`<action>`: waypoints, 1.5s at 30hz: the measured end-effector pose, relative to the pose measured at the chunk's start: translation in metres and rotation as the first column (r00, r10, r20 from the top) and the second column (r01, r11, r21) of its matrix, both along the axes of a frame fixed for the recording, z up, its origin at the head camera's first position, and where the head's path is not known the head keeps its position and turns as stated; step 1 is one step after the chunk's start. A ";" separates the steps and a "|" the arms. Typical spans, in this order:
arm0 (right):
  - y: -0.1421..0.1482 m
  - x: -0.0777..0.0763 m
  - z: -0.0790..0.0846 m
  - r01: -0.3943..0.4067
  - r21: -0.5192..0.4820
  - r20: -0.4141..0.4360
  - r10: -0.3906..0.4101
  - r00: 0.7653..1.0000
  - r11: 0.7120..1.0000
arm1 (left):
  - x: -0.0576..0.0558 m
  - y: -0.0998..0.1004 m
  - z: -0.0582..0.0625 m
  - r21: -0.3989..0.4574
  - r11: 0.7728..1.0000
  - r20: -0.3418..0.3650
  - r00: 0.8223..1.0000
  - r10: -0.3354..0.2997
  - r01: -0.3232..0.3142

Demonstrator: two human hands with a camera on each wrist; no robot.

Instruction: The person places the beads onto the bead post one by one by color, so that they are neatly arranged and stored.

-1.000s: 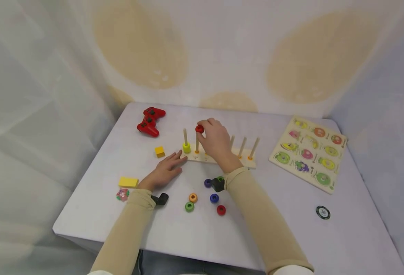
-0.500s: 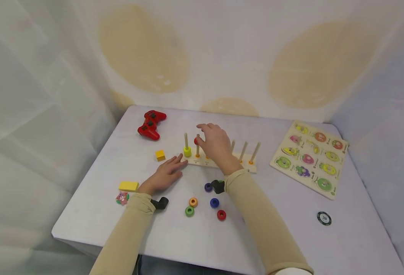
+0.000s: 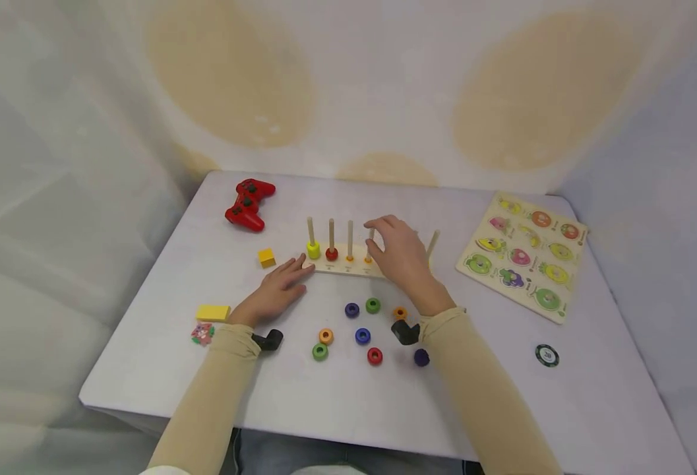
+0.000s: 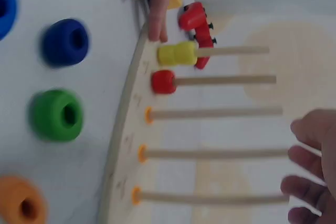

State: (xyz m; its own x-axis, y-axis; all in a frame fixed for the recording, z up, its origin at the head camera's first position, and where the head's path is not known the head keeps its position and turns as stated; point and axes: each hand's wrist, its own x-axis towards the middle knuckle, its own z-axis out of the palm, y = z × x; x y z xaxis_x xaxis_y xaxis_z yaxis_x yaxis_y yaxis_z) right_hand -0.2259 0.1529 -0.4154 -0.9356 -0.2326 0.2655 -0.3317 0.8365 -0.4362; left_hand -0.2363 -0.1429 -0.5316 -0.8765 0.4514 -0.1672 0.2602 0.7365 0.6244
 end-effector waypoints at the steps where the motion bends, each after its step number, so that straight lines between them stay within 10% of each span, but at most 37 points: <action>1: 0.006 0.004 -0.003 0.000 0.005 0.006 0.000 1.000 1.000 | -0.001 -0.001 0.000 0.001 1.000 0.002 1.000 0.001 -0.001; 8: 0.037 0.039 -0.027 -0.034 0.086 0.167 0.019 0.986 0.996 | -0.005 -0.005 -0.001 -0.010 1.000 0.032 0.999 0.016 -0.016; 16: 0.032 0.100 -0.058 -0.244 0.241 0.395 0.135 0.909 0.939 | -0.003 -0.003 -0.004 0.003 1.000 0.049 0.999 0.013 -0.013; 25: 0.014 0.128 -0.079 -0.228 0.340 0.301 0.124 0.945 0.913 | -0.003 -0.003 -0.003 -0.001 1.000 0.033 0.999 0.009 -0.009; 31: 0.016 0.116 -0.066 -0.148 0.179 0.377 0.071 0.924 0.973 | -0.003 -0.003 -0.005 0.006 1.000 0.031 1.000 0.003 -0.004; 38: 0.010 0.073 -0.034 -0.063 -0.030 0.157 0.067 0.985 0.998 | -0.002 -0.005 -0.003 0.009 1.000 0.041 0.999 0.020 -0.021; 45: -0.019 0.023 0.001 -0.032 -0.101 0.051 0.038 0.998 0.994 | -0.002 -0.002 -0.004 0.019 1.000 0.050 0.999 0.020 -0.021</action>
State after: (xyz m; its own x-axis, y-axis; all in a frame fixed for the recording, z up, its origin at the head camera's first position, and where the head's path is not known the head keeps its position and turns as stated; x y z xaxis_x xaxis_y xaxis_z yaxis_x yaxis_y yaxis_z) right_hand -0.2032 0.1337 -0.4141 -0.9408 -0.2402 0.2391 -0.3341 0.7761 -0.5348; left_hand -0.2380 -0.1452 -0.5351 -0.8765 0.4369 -0.2019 0.2135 0.7289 0.6504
